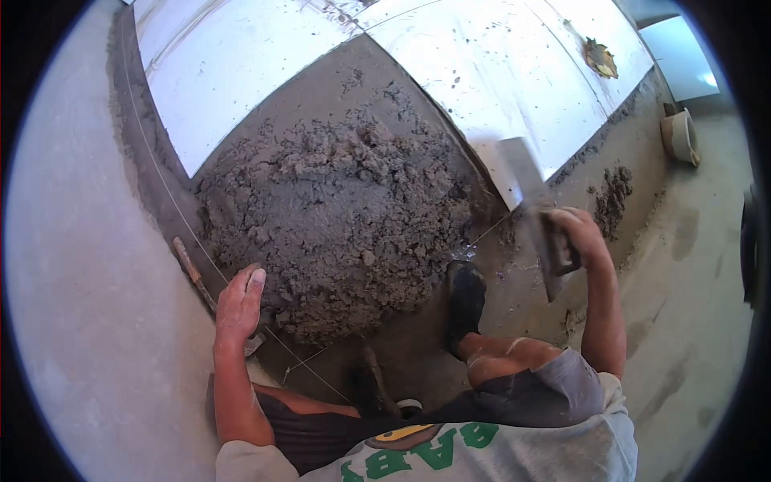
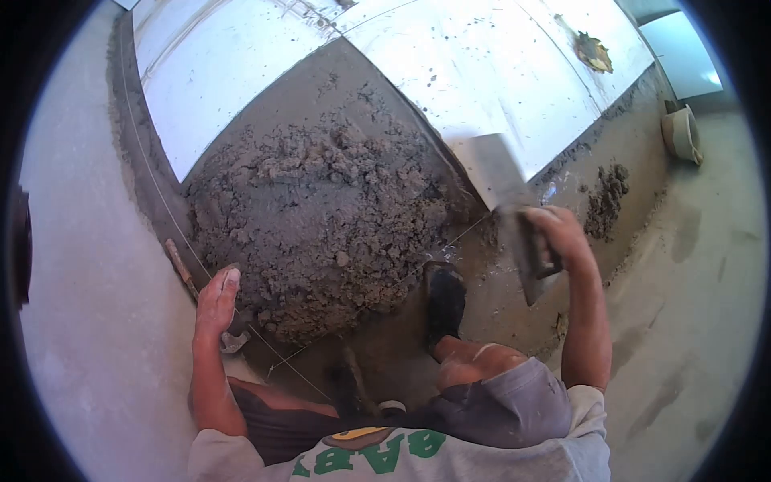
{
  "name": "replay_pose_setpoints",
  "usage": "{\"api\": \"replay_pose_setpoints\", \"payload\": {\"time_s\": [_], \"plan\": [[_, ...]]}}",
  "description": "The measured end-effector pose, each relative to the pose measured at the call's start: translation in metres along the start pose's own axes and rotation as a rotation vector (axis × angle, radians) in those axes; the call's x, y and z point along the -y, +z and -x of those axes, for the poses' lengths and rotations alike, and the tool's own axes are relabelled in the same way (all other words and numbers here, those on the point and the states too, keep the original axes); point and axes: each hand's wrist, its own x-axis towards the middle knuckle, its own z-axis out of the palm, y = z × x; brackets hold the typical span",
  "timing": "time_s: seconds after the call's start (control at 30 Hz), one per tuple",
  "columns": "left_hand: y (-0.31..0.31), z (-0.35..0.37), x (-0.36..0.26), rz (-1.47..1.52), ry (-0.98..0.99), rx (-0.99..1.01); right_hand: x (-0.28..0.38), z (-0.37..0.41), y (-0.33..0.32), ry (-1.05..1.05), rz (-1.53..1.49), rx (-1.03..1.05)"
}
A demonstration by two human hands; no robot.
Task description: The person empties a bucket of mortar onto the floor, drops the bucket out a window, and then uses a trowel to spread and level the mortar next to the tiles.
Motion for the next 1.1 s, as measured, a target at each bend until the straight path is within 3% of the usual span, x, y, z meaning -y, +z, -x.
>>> {"api": "replay_pose_setpoints", "payload": {"time_s": [0.13,0.2,0.33,0.47,0.63,0.7,0.73,0.8,0.83,0.9,0.93,1.0,1.1], "plan": [[-0.002,0.002,-0.002,0.017,0.057,-0.045,0.054,-0.008,0.072,-0.393,0.549,0.204],[-0.004,0.004,-0.005,0.040,0.107,-0.047,0.097,-0.001,0.107,-0.435,0.775,0.199],[-0.008,0.006,-0.007,0.069,0.128,-0.047,0.152,-0.019,0.144,-0.418,0.797,0.212],[-0.011,0.005,-0.006,0.079,0.169,-0.101,0.193,-0.070,0.161,-0.853,0.932,-0.014],[-0.008,0.005,-0.009,0.099,0.165,-0.056,0.257,-0.088,0.210,-0.771,1.056,0.318],[-0.006,0.005,-0.007,0.055,0.183,-0.049,0.272,-0.096,0.229,-1.119,1.154,0.141],[-0.005,0.004,-0.006,0.052,0.175,-0.058,0.274,-0.104,0.239,-1.131,1.149,0.144],[-0.005,0.004,-0.006,0.087,0.201,-0.065,0.278,-0.108,0.264,-1.383,0.915,-0.015],[-0.004,0.005,-0.004,0.077,0.187,-0.069,0.280,-0.110,0.277,-1.391,0.901,-0.004],[0.001,0.004,-0.004,0.040,0.189,-0.001,0.298,-0.076,0.307,-1.095,1.091,0.201],[0.001,0.004,-0.007,0.030,0.184,-0.007,0.295,-0.072,0.323,-1.103,1.080,0.202],[0.002,0.005,-0.011,0.032,0.157,0.081,0.276,-0.074,0.360,-1.595,1.090,-0.052],[0.001,0.007,-0.011,0.026,0.156,0.089,0.268,-0.067,0.397,-1.659,0.882,-0.038]]}}
